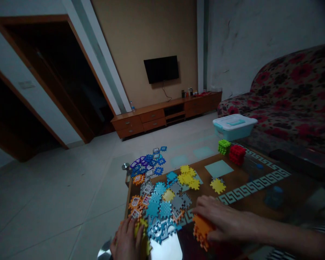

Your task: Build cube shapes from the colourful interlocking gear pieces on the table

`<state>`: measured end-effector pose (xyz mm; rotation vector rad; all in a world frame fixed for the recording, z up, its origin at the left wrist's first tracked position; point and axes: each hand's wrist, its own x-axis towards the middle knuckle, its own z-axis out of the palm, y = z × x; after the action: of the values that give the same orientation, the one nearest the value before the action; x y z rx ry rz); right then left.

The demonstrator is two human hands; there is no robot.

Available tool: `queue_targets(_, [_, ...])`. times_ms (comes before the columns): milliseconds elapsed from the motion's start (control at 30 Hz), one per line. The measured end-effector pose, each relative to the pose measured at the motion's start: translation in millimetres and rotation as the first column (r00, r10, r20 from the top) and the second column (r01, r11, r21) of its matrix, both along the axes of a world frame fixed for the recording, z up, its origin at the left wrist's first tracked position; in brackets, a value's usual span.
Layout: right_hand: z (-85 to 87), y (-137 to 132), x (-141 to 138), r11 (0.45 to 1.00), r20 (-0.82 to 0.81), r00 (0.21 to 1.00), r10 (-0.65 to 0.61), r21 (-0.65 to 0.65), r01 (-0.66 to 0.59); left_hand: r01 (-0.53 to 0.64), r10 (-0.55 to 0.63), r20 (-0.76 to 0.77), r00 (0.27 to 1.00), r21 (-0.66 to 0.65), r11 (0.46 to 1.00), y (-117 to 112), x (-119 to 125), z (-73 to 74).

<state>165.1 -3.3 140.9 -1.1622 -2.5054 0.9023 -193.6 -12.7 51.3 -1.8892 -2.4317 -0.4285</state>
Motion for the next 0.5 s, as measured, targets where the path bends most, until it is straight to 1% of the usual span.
queue_targets(100, [-10.9,-16.7,3.1,0.999,-0.012,0.999,-0.046,0.002,0.046,0.031,-0.033,-0.017,0.999,-0.087,0.996,-3.9,-1.9,5.8])
queue_targets(233, [-22.6,-17.4,-1.3,0.998,0.009,0.998,-0.059,-0.015,0.059,0.027,-0.031,-0.029,0.999,-0.116,0.993,-8.9,1.0,8.5])
queue_targets(300, [-23.6,-15.9,-4.4,0.999,0.009,0.999,-0.051,-0.012,0.051,0.026,-0.031,-0.040,0.999,-0.118,0.993,-9.2,4.0,8.8])
queue_targets(400, [-20.5,-15.6,-7.4,1.000,0.011,1.000,-0.020,-0.011,0.021,0.022,-0.026,-0.040,0.999,-0.113,0.993,-7.7,4.5,9.6])
queue_targets(500, [-16.0,-17.0,-9.3,1.000,0.012,1.000,0.010,-0.010,-0.010,0.036,-0.038,-0.013,0.999,-0.160,0.987,-6.6,0.6,9.4])
